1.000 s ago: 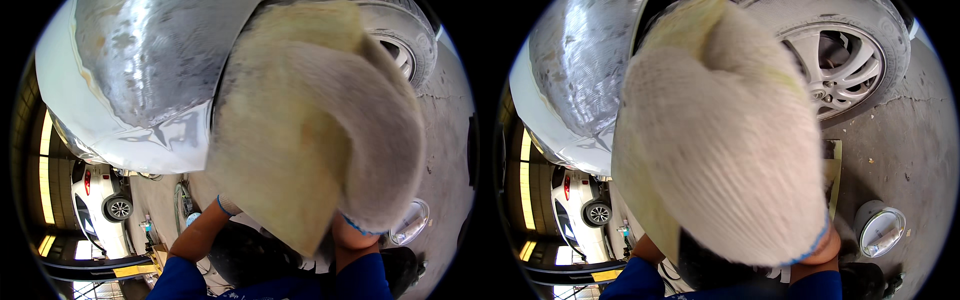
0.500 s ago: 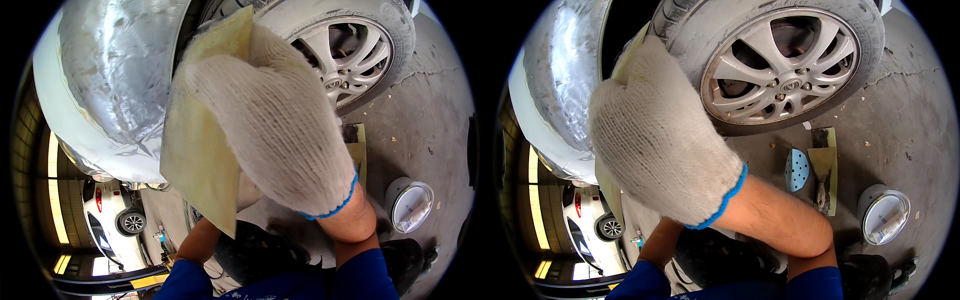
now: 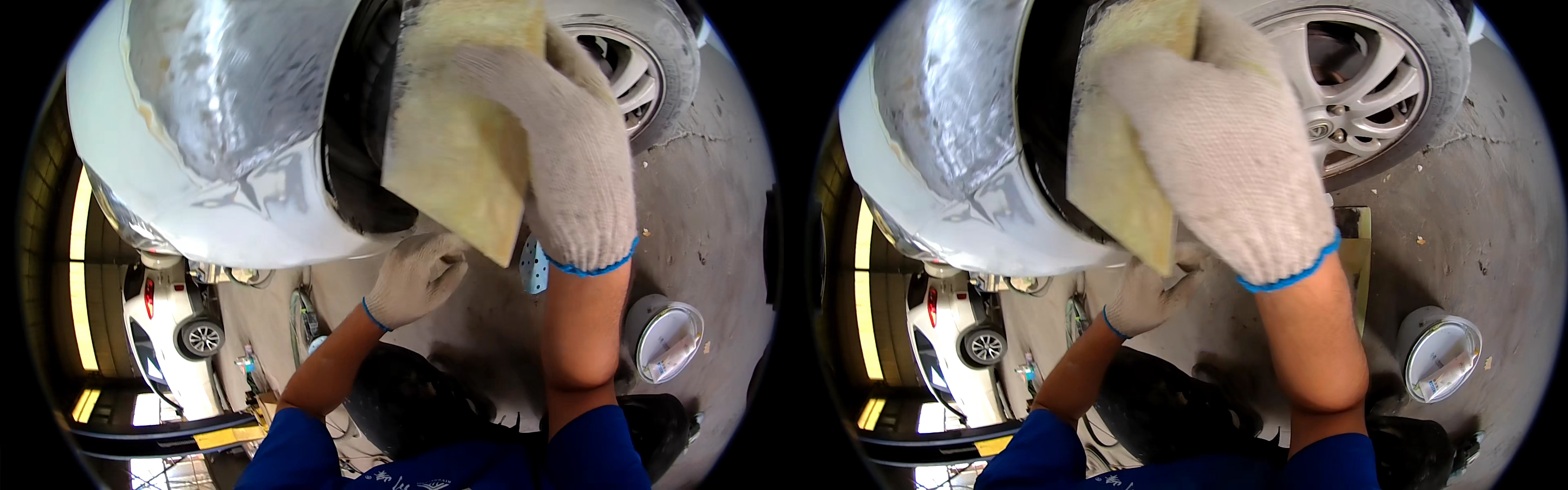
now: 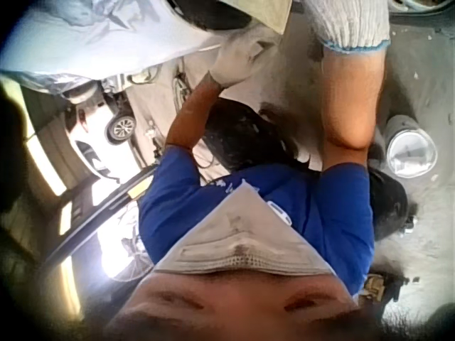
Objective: The person walks to a white car in a garage and sands the front bumper area by hand using sandpaper and a sanding block. They repeatedly rub the surface near the wheel arch to smooth the bodywork.
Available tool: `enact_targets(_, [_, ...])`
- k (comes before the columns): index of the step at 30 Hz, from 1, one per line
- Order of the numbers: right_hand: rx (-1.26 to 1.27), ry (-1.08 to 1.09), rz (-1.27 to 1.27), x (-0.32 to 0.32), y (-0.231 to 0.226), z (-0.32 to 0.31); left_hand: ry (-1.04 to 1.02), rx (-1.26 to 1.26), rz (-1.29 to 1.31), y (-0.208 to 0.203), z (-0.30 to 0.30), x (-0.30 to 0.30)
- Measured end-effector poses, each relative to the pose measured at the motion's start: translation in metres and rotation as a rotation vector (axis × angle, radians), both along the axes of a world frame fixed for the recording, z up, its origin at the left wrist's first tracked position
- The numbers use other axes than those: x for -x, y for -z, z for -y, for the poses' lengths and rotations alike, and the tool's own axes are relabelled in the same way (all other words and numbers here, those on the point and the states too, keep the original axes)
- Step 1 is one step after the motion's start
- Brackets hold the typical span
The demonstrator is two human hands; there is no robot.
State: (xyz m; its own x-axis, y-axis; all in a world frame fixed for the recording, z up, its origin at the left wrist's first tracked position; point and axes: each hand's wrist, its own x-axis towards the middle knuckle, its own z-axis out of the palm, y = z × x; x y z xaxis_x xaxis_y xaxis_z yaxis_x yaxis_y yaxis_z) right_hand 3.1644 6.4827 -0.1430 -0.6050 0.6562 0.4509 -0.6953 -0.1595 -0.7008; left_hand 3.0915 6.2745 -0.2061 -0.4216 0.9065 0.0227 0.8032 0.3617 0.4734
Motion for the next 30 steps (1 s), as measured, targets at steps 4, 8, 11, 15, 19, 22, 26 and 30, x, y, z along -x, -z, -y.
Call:
enact_targets(4, [0.336, -0.086, 0.064, -0.002, -0.006, 0.027, -0.190, -0.051, 0.086, -0.014, 0.008, 0.000])
enact_targets(8, [0.255, -0.202, 0.142, -0.006, -0.005, 0.031, -0.416, -0.093, 0.427, -0.031, 0.012, -0.002])
enact_targets(11, [0.255, -0.166, 0.127, 0.001, -0.003, 0.035, -0.248, -0.207, 0.205, -0.027, 0.022, 0.005])
enact_targets(15, [0.313, -0.184, 0.119, -0.006, -0.016, 0.026, -0.232, -0.174, 0.157, -0.028, 0.028, 0.005])
enact_targets(19, [0.529, -0.169, -0.197, -0.010, 0.003, 0.039, -0.250, -0.171, 0.057, -0.010, 0.052, 0.008])
enact_targets(22, [0.267, 0.113, -0.216, -0.003, -0.007, 0.053, -0.335, -0.092, 0.196, -0.016, 0.041, 0.004])
enact_targets(26, [-0.845, 0.497, 0.164, 0.012, -0.028, 0.028, -0.324, 0.039, 0.180, -0.013, 0.039, 0.002])
enact_targets(30, [-1.412, 0.434, 0.542, 0.019, -0.069, 0.006, -0.331, -0.026, 0.308, -0.002, 0.016, -0.008])
